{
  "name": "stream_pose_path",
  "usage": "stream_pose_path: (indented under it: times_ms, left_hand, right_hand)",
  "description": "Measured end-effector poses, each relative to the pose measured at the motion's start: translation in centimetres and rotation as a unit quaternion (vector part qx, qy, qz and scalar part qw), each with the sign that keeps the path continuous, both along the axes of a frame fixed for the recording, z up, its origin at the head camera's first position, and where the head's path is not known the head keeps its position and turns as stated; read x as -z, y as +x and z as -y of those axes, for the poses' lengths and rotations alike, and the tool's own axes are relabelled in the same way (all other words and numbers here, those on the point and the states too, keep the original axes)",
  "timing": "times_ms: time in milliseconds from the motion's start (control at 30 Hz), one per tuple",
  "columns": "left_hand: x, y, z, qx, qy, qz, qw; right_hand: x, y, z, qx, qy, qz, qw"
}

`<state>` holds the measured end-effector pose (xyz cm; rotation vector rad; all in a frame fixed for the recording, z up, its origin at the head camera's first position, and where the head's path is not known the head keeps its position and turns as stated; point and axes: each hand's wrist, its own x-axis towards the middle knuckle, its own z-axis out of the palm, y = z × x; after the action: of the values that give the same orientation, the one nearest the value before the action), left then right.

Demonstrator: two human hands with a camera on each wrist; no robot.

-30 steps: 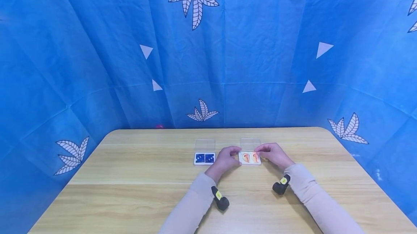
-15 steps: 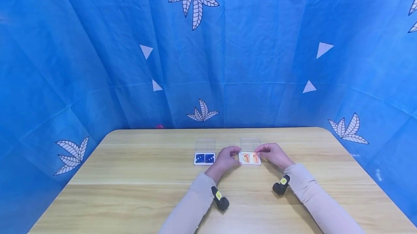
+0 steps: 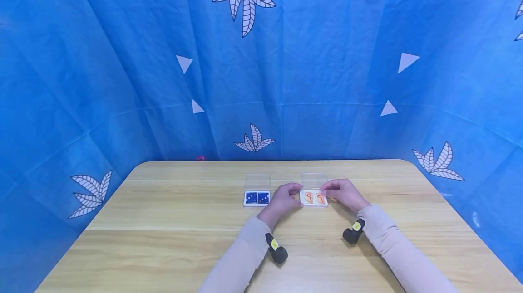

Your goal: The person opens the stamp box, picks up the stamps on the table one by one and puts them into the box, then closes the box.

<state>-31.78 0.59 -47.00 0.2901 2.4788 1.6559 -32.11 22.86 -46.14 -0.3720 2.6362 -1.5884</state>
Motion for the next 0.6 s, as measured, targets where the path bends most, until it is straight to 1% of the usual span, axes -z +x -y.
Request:
stream_pose_path:
  times_ms: [200,333,433,600]
  left_hand:
    - [-0.1,0.1,-0.1,0.001,0.001,0.004,1.0000]
    - [-0.3,0.1,-0.1,-0.002,-0.002,0.007,1.0000]
    - [-0.3,0.1,-0.1,-0.002,0.000,0.007,1.0000]
    - [-0.4,0.2,-0.1,0.001,0.004,0.008,1.0000]
  right_hand:
    - [-0.4,-0.1,-0.5,-0.007,-0.015,0.006,0.9998]
    - [-0.8,-0.2,-0.6,-0.004,-0.019,0.021,0.9996]
    - [-1.0,-0.4,-0.6,-0.001,-0.024,0.033,0.9992]
    - [-1.0,-0.8,-0.9,-0.010,-0.030,0.039,0.9987]
